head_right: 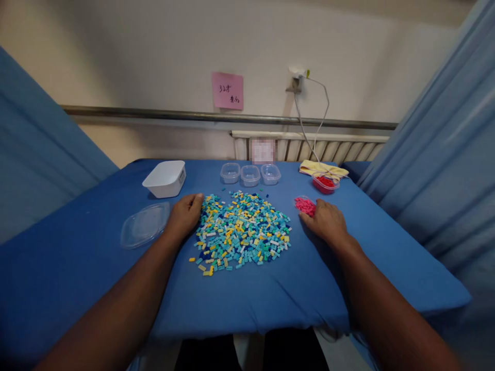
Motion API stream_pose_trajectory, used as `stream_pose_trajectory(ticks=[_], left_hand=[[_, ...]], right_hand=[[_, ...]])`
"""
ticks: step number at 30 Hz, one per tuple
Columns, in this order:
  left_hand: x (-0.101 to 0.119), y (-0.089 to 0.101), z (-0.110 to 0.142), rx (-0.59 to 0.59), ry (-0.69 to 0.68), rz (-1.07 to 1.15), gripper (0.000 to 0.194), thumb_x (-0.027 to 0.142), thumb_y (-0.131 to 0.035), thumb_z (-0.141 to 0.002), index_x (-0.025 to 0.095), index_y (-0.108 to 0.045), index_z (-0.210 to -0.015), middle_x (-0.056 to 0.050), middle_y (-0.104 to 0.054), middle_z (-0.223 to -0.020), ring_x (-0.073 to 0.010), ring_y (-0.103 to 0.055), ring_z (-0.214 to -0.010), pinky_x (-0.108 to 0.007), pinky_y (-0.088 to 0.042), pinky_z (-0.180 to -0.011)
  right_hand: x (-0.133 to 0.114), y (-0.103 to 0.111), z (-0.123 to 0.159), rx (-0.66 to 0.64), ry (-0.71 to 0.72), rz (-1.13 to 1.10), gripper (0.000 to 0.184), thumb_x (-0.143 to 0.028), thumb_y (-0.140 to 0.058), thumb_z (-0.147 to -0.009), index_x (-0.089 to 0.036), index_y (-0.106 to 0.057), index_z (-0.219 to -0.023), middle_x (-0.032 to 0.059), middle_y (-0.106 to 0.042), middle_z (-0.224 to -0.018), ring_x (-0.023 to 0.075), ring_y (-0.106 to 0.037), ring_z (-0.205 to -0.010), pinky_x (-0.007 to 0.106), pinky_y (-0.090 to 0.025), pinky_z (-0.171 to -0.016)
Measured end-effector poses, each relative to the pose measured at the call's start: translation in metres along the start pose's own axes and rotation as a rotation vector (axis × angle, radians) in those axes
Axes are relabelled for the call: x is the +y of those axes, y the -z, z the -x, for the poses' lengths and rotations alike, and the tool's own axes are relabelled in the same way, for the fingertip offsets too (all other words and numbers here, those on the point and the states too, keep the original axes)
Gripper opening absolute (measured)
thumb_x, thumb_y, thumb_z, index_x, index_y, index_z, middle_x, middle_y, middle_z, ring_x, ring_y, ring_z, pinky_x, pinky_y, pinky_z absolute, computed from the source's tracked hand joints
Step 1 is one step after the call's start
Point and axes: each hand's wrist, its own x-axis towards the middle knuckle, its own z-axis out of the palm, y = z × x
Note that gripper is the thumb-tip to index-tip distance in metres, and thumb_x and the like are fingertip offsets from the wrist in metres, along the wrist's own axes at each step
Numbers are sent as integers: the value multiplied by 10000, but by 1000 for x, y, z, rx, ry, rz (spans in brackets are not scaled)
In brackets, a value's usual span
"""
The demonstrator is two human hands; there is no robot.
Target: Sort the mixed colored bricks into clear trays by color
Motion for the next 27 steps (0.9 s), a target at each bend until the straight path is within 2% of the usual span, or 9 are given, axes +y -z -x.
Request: stream_pose_trajectory(ticks=[5,9,13,15,17,20,22,25,27], left_hand=[[-2,-3,-2,-2,6,-2,491,561,-389,-1065,194,-645,-863,-109,-731,-995,-264,-645,-949,-357,-445,-845],[-1,-3,-1,-24,15,-25,493,556,-377,-1069,191,-672,-917,-140,-742,-1107,-288,-661,-1047,-379,-465,-930],[2,-3,0,-40,17,-40,507,539,-350,-1078,187,-702,-979,-162,-746,-1151,-312,-674,-1110,-404,-487,-983],[1,-6,-2,-82,-3,-58,534,532,-313,-1091,188,-712,-1002,-159,-755,-1151,-323,-685,-1128,-426,-496,-1009],[-1,-11,-3,-127,-41,-93,565,529,-287,-1104,178,-730,-1102,-173,-747,-1258,-349,-670,-1238,-474,-481,-1088],[-6,-20,-4,-202,-119,-149,627,546,-295,-1115,142,-708,-1358,-209,-626,-1528,-384,-534,-1486,-562,-366,-1249],[-8,-22,-2,-293,-184,-91,651,569,-309,-1123,149,-687,-1447,-183,-563,-1610,-355,-475,-1554,-542,-312,-1305],[-8,-21,2,-394,-254,122,633,632,-341,-1126,215,-759,-1354,-91,-617,-1575,-286,-536,-1513,-432,-352,-1303],[-7,-18,4,-337,-229,226,635,656,-354,-1121,220,-795,-1258,-74,-674,-1506,-272,-596,-1447,-403,-398,-1272]], right_hand=[[60,-5,8,18,-117,53,737,-740,-481,-990,-79,-695,-1237,286,-786,-1094,433,-765,-1006,480,-555,-805],[105,-10,11,62,-184,47,773,-796,-461,-964,-98,-707,-1185,293,-780,-1037,465,-766,-961,529,-559,-777],[116,-9,15,139,-167,22,703,-824,-488,-939,-183,-731,-1093,299,-762,-967,519,-750,-963,624,-563,-792],[102,-5,14,210,-70,-21,656,-774,-497,-964,-197,-739,-1162,314,-763,-1086,529,-730,-1095,652,-568,-893],[76,-2,10,235,86,-140,635,-693,-489,-1004,-194,-712,-1326,296,-737,-1307,498,-679,-1281,639,-543,-1062],[21,0,-6,163,312,-340,708,-633,-459,-1047,-140,-600,-1535,250,-609,-1585,411,-566,-1486,565,-420,-1269],[-17,-2,-24,67,433,-389,726,-622,-433,-1067,-126,-572,-1578,218,-550,-1661,368,-484,-1570,535,-334,-1333],[-68,-8,-54,-81,537,-424,725,-622,-422,-1073,-153,-561,-1607,168,-493,-1719,338,-397,-1631,530,-269,-1362],[-93,-14,-70,-146,557,-451,718,-617,-421,-1071,-161,-565,-1607,152,-478,-1732,341,-375,-1643,550,-257,-1363]])
